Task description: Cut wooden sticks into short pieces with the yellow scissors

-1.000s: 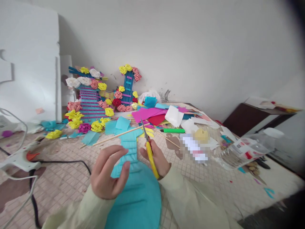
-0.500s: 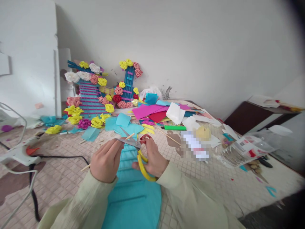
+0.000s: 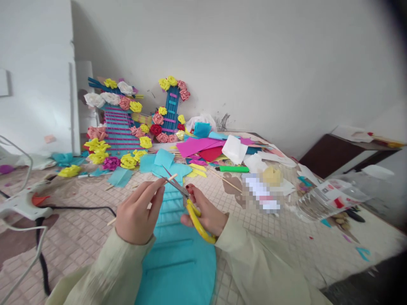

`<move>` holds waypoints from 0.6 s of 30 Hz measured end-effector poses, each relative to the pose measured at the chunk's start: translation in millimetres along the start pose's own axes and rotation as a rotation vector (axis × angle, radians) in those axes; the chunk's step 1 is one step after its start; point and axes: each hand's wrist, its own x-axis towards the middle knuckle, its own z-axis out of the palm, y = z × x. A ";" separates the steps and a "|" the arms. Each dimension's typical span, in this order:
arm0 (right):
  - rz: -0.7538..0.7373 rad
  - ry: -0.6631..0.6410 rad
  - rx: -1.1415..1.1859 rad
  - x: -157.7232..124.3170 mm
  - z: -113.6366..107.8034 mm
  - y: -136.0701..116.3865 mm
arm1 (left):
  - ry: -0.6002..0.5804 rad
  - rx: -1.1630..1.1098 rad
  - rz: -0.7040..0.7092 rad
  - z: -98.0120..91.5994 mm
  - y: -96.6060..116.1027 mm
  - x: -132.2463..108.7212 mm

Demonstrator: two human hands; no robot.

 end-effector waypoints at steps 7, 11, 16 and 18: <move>-0.123 0.031 -0.130 -1.4 6.3 -1.9 | 0.067 -0.038 0.034 -5.3 9.4 4.9; -0.139 0.033 -0.111 -2.1 7.5 -1.3 | 0.063 -0.088 0.055 -6.5 11.9 5.3; -0.146 0.027 -0.088 -2.0 8.0 -2.7 | 0.028 -0.133 0.019 -4.7 13.0 5.0; -0.135 0.024 -0.081 -2.3 8.3 -3.8 | 0.015 -0.145 0.010 -3.8 12.9 4.0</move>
